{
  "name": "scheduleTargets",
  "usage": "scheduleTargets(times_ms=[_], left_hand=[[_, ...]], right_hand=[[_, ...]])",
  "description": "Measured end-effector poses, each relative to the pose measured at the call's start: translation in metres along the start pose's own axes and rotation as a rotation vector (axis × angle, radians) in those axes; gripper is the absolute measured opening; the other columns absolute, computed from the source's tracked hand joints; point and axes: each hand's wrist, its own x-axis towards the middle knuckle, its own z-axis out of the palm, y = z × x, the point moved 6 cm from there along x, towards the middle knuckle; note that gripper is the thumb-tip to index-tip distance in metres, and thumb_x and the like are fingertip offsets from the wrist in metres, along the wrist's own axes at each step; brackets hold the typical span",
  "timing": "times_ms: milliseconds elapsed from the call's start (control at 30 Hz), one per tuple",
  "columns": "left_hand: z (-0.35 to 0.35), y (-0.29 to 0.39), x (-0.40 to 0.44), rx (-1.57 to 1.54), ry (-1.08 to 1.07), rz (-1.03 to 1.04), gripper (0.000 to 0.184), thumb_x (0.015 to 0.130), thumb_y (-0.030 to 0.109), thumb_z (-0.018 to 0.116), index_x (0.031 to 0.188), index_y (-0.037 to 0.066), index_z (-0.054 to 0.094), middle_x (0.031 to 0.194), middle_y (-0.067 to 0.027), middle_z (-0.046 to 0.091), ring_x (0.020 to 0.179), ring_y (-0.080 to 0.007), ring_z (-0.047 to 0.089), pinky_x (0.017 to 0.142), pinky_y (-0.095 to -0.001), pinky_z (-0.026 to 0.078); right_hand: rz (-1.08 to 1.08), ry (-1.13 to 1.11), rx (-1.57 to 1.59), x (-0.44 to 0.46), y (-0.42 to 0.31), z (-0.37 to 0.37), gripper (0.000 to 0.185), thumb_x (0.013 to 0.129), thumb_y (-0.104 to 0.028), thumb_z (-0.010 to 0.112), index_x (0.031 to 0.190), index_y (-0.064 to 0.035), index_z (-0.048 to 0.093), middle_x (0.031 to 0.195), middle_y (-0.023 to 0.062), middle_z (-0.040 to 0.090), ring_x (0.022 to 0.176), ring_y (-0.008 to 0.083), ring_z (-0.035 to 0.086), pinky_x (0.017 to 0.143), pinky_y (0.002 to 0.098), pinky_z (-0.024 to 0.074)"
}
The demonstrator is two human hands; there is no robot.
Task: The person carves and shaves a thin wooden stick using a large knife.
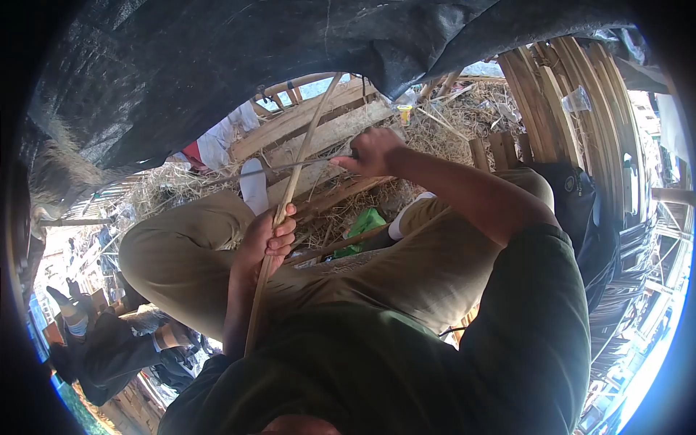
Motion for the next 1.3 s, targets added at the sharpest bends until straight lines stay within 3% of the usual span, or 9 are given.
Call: scheduleTargets(times_ms=[133,233,367,533,633,800,933,1033,1300], left_hand=[[0.001,0.008,0.002,0.029,0.003,0.015,0.016,0.105,0.027,0.041,0.102,0.012,0.048,0.061,0.0062,0.04,0.042,-0.002,0.031,0.037,-0.0183,0.026],[0.008,-0.001,-0.002,0.078,0.069,0.009,0.015,0.104,0.025,0.042,0.102,0.012,0.048,0.061,0.0058,0.039,0.041,-0.0022,0.031,0.035,-0.0189,0.025],[0.006,-0.002,0.001,0.081,0.079,-0.028,0.015,0.103,0.025,0.044,0.102,0.011,0.048,0.061,0.005,0.04,0.04,-0.0029,0.031,0.034,-0.0198,0.024],[0.014,-0.003,0.003,0.124,0.088,-0.003,0.017,0.103,0.028,0.046,0.101,0.011,0.048,0.06,0.0048,0.04,0.04,-0.0031,0.032,0.034,-0.02,0.025],[0.014,-0.01,-0.003,0.12,0.089,-0.034,0.018,0.103,0.029,0.046,0.1,0.011,0.049,0.06,0.0048,0.04,0.04,-0.003,0.032,0.035,-0.0199,0.025],[0.017,-0.007,0.002,0.083,0.04,-0.069,0.019,0.105,0.029,0.043,0.1,0.012,0.049,0.06,0.0051,0.04,0.039,-0.0023,0.032,0.034,-0.0189,0.025],[0.015,-0.011,0.007,0.056,0.035,-0.057,0.017,0.106,0.026,0.041,0.102,0.012,0.048,0.06,0.0054,0.039,0.038,-0.0015,0.031,0.032,-0.0172,0.025],[0.016,-0.01,0.01,0.032,0.012,-0.049,0.015,0.106,0.024,0.039,0.102,0.011,0.048,0.06,0.0051,0.04,0.038,-0.0018,0.032,0.032,-0.0173,0.026],[0.015,-0.015,0.013,0.018,-0.011,-0.075,0.017,0.107,0.024,0.04,0.102,0.01,0.049,0.06,0.0049,0.041,0.038,-0.0019,0.033,0.032,-0.0171,0.027]], right_hand=[[0.146,-0.271,0.022,-0.01,-0.046,-0.016,0.078,0.09,-0.079,0.04,0.066,-0.0081,0.063,0.057,0.0088,0.059,0.055,0.027,0.063,0.057,0.0442,0.0545],[-0.036,-0.186,-0.038,-0.007,-0.05,-0.007,0.083,0.087,-0.084,0.033,0.067,-0.0089,0.064,0.059,0.007,0.059,0.057,0.0243,0.063,0.056,0.0421,0.0546],[0.288,-0.232,-0.067,0.013,0.026,-0.012,0.091,0.089,-0.084,0.028,0.076,-0.0039,0.07,0.068,0.014,0.064,0.068,0.031,0.068,0.068,0.0476,0.0563],[0.025,-0.314,0.066,-0.001,-0.05,-0.006,0.09,0.09,-0.083,0.026,0.07,-0.005,0.065,0.058,0.0114,0.057,0.062,0.0271,0.065,0.064,0.0463,0.0552],[-0.059,-0.253,-0.072,0.006,-0.034,-0.002,0.09,0.089,-0.084,0.025,0.068,-0.0059,0.064,0.056,0.0102,0.055,0.058,0.0255,0.063,0.063,0.0455,0.0555],[0.265,-0.288,-0.059,0.015,0.002,-0.016,0.09,0.089,-0.083,0.029,0.071,-0.0043,0.067,0.065,0.0109,0.063,0.067,0.0248,0.068,0.062,0.0438,0.0546],[-0.105,-0.174,0.075,0.0,-0.063,-0.008,0.076,0.087,-0.079,0.047,0.073,-0.0077,0.069,0.062,0.0098,0.063,0.059,0.03,0.065,0.061,0.0458,0.0535],[-0.191,-0.179,0.174,0.002,-0.056,-0.012,0.072,0.087,-0.075,0.052,0.079,-0.0061,0.07,0.063,0.0125,0.063,0.063,0.0335,0.066,0.061,0.046,0.053],[-0.046,-0.206,0.051,-0.011,-0.066,-0.018,0.075,0.089,-0.074,0.049,0.074,-0.0026,0.068,0.065,0.0171,0.063,0.066,0.0377,0.067,0.066,0.0483,0.0551]])
